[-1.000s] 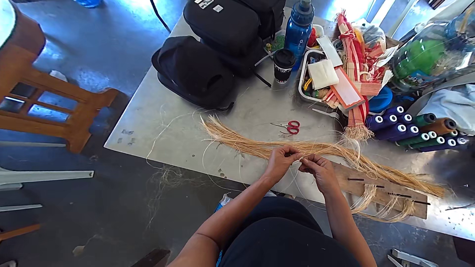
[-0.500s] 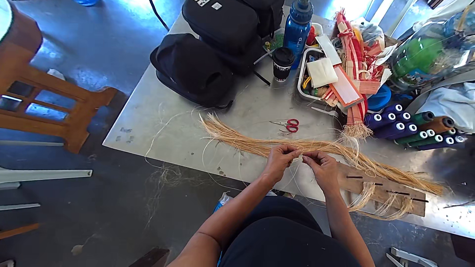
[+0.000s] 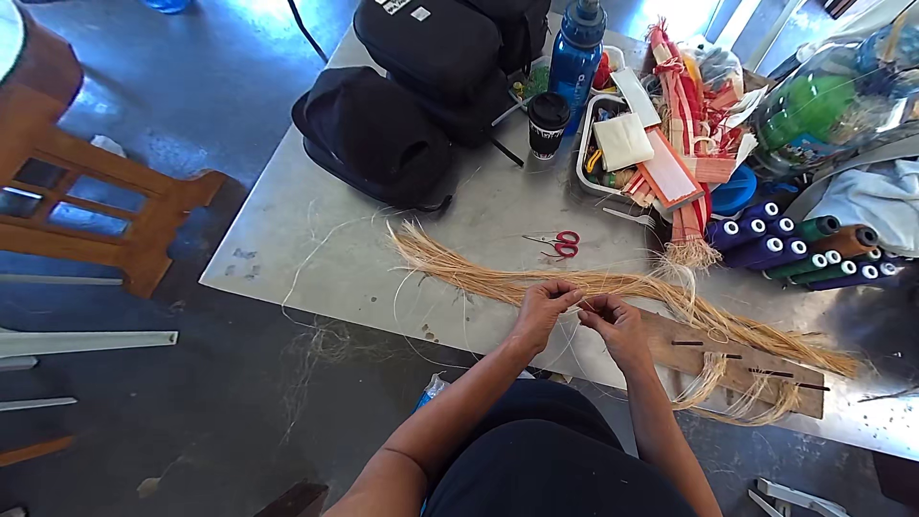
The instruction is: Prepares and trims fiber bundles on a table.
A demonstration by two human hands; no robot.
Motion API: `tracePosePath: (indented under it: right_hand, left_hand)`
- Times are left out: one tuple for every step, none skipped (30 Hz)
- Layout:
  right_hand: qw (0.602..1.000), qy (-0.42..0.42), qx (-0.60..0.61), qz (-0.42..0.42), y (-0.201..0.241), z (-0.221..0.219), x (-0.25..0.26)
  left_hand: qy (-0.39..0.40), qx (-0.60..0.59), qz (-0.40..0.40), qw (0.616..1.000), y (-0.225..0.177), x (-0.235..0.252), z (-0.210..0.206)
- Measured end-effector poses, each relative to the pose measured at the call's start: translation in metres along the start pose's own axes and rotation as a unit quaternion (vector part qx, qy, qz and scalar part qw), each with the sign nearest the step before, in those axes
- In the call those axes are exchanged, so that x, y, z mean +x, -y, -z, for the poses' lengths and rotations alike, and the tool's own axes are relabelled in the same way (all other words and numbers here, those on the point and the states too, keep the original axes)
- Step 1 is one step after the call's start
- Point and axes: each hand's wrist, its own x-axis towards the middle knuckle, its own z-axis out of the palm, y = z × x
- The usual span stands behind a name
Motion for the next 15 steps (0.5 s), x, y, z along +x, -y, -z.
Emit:
tracePosePath:
  right_hand:
    - [1.000, 0.010, 0.019, -0.015, -0.001, -0.002, 0.001]
    - [0.999, 0.015, 0.039, -0.023, -0.002, -0.006, 0.002]
    - [0.998, 0.015, 0.055, -0.021, -0.003, -0.010, 0.003]
    - [0.998, 0.010, 0.068, -0.014, -0.005, -0.016, 0.005]
    - [0.997, 0.003, 0.077, -0.003, -0.007, -0.020, 0.007]
    - [0.997, -0.002, 0.082, 0.008, -0.010, -0.024, 0.009]
    - [0.996, -0.007, 0.084, 0.018, -0.013, -0.027, 0.012]
    - [0.996, -0.008, 0.084, 0.026, -0.015, -0.029, 0.014]
    - [0.995, -0.009, 0.090, 0.030, -0.017, -0.029, 0.015]
    - [0.995, -0.008, 0.097, 0.031, -0.019, -0.029, 0.017]
    - [0.994, 0.000, 0.104, 0.032, -0.020, -0.028, 0.018]
    - [0.993, 0.011, 0.111, 0.032, -0.020, -0.026, 0.018]
    - [0.992, 0.024, 0.116, 0.030, -0.020, -0.025, 0.018]
    - [0.991, 0.041, 0.121, 0.028, -0.018, -0.022, 0.018]
    - [0.990, 0.060, 0.128, 0.024, -0.017, -0.018, 0.018]
  left_hand:
    - [0.009, -0.011, 0.000, 1.000, 0.000, 0.001, 0.001]
    - [0.017, -0.023, 0.002, 1.000, 0.001, 0.001, 0.002]
    - [0.022, -0.032, 0.003, 0.999, 0.001, 0.002, 0.002]
    - [0.025, -0.040, 0.005, 0.999, 0.001, 0.002, 0.002]
    - [0.027, -0.044, 0.008, 0.999, 0.001, 0.001, 0.002]
    - [0.030, -0.049, 0.012, 0.998, 0.001, 0.001, 0.002]
    - [0.035, -0.055, 0.016, 0.998, 0.000, 0.001, 0.004]
    - [0.045, -0.061, 0.021, 0.997, -0.001, 0.002, 0.006]
    - [0.056, -0.067, 0.027, 0.996, -0.002, 0.002, 0.008]
    - [0.068, -0.070, 0.032, 0.995, -0.003, 0.002, 0.011]
    - [0.075, -0.073, 0.038, 0.994, -0.005, 0.002, 0.013]
    - [0.075, -0.077, 0.046, 0.993, -0.006, 0.002, 0.015]
    - [0.069, -0.081, 0.058, 0.993, -0.009, 0.002, 0.017]
    - [0.066, -0.084, 0.067, 0.992, -0.011, 0.002, 0.019]
    - [0.067, -0.086, 0.076, 0.991, -0.013, 0.002, 0.022]
